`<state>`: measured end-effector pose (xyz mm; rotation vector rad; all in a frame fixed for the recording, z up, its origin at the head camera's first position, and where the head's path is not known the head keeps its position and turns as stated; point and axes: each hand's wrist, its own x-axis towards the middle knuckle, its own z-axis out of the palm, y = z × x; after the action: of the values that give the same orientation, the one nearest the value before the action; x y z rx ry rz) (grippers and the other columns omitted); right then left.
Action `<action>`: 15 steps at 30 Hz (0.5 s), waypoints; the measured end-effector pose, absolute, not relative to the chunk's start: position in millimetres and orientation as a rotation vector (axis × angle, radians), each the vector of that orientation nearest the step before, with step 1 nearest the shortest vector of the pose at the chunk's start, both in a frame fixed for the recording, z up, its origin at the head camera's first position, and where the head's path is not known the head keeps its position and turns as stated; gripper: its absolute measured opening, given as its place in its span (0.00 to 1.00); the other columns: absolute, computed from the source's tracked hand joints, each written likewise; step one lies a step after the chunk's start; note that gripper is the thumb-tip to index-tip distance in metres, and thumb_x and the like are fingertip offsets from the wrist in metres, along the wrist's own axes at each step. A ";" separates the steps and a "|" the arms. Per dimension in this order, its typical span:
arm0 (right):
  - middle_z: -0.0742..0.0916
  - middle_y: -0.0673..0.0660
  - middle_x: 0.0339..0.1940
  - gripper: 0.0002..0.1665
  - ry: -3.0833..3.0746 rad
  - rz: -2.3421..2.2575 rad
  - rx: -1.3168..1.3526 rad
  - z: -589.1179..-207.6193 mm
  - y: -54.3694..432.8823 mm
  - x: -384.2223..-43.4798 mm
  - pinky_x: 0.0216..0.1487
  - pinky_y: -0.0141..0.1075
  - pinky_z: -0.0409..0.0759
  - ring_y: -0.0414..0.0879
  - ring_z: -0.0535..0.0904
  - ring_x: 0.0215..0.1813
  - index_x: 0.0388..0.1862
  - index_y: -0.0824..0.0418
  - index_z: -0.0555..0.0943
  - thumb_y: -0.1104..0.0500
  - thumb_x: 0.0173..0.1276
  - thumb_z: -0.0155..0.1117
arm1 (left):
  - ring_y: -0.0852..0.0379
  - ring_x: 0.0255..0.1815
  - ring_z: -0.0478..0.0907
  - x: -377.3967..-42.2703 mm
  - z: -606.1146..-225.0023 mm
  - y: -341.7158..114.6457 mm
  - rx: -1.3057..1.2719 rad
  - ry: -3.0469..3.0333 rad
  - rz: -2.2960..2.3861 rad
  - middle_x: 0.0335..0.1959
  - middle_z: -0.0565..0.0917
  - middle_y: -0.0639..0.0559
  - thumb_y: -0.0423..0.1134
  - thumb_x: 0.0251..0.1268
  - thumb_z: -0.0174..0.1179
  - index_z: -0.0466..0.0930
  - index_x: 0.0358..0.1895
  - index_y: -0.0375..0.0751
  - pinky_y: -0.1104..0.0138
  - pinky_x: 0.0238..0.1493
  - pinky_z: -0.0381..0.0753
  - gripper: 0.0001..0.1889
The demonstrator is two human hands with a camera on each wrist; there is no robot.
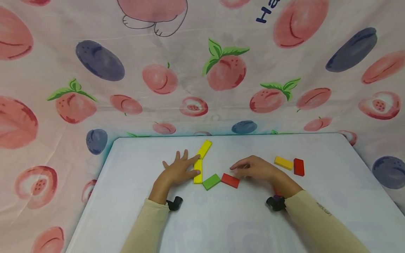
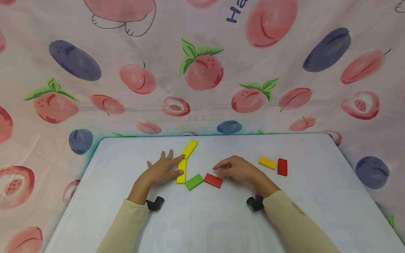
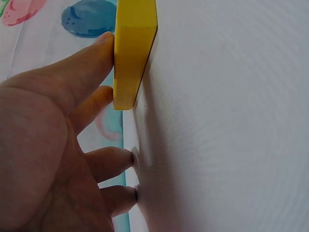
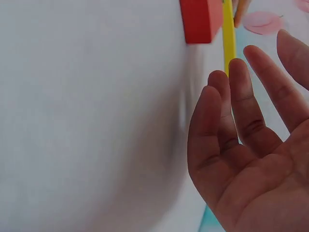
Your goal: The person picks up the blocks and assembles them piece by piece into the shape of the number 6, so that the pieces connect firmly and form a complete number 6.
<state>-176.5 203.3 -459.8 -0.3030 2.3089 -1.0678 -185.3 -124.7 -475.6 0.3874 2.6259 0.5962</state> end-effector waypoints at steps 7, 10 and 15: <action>0.89 0.50 0.48 0.18 2.371 -1.086 -0.287 -447.0 221.4 -172.9 0.50 0.41 0.86 0.48 0.82 0.49 0.54 0.52 0.88 0.46 0.71 0.68 | 0.32 0.85 0.33 -184.8 -475.2 -124.3 0.386 2.629 0.593 0.85 0.47 0.41 0.62 0.70 0.59 0.61 0.79 0.71 0.18 0.65 0.29 0.35; 0.89 0.50 0.48 0.20 2.396 -1.069 -0.266 -440.4 231.0 -169.9 0.51 0.44 0.86 0.49 0.82 0.49 0.54 0.52 0.88 0.44 0.70 0.69 | 0.32 0.85 0.33 -184.6 -475.5 -124.1 0.386 2.631 0.589 0.85 0.47 0.41 0.62 0.70 0.59 0.61 0.78 0.71 0.18 0.65 0.29 0.35; 0.89 0.49 0.47 0.20 2.456 -0.976 -0.249 -431.0 246.7 -165.2 0.48 0.40 0.83 0.47 0.82 0.48 0.54 0.50 0.89 0.42 0.70 0.69 | 0.32 0.85 0.33 -184.3 -475.1 -124.1 0.387 2.633 0.584 0.85 0.47 0.41 0.62 0.70 0.59 0.60 0.79 0.71 0.18 0.65 0.30 0.35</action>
<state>-165.2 246.7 -431.0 -0.2492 2.4561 -0.9762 -184.3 -124.1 -475.1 0.3866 2.6325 0.5837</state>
